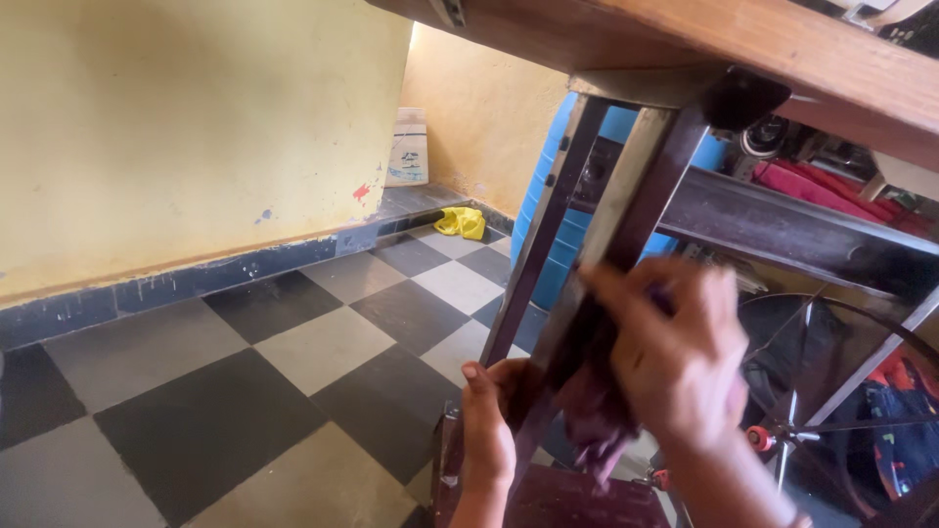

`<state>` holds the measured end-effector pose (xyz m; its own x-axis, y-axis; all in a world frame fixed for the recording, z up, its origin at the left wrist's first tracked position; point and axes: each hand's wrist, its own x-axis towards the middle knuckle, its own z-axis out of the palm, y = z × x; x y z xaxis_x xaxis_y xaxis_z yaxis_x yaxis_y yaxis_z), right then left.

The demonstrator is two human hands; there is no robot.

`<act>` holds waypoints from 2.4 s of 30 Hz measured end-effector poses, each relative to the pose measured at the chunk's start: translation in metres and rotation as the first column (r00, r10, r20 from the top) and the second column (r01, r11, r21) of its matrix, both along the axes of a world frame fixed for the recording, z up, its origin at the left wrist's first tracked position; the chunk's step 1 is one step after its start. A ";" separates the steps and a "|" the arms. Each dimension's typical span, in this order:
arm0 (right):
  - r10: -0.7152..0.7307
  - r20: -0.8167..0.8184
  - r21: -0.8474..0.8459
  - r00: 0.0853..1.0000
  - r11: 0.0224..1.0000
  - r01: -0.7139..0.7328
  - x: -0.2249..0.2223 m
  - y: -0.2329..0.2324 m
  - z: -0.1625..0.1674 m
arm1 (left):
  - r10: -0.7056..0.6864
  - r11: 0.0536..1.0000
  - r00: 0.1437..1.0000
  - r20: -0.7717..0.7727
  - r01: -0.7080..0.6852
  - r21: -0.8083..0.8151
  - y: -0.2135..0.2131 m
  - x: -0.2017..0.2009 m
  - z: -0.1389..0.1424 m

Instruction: The person wipes the maroon metal frame and foot pedal of a sewing machine using a purple cloth. They clean the vertical legs, horizontal bars, and the pedal surface, moving the cloth along the metal surfaces.

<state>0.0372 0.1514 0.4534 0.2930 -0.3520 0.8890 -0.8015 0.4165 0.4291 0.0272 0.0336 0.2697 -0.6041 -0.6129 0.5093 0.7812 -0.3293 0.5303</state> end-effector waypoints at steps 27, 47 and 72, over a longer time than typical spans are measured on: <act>0.403 0.893 -0.344 0.201 0.899 -0.272 0.010 0.027 -0.111 | 0.082 0.992 0.941 0.327 -0.108 0.062 0.025 0.059 -0.049; 0.422 0.748 -0.609 -0.512 0.743 -0.276 -0.017 0.048 -0.146 | 0.285 0.933 0.868 0.406 -0.154 -0.326 0.005 0.138 -0.022; 0.487 0.673 -0.738 -0.557 0.392 -0.549 -0.016 0.085 -0.101 | -0.361 0.925 0.757 0.545 0.214 0.315 0.004 0.067 -0.209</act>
<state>0.0213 0.2359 0.3522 -0.5244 -0.6887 0.5007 -0.0498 -0.5622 -0.8255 0.0937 0.0380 0.0606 -0.9028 -0.4108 -0.1269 0.1932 -0.6512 0.7339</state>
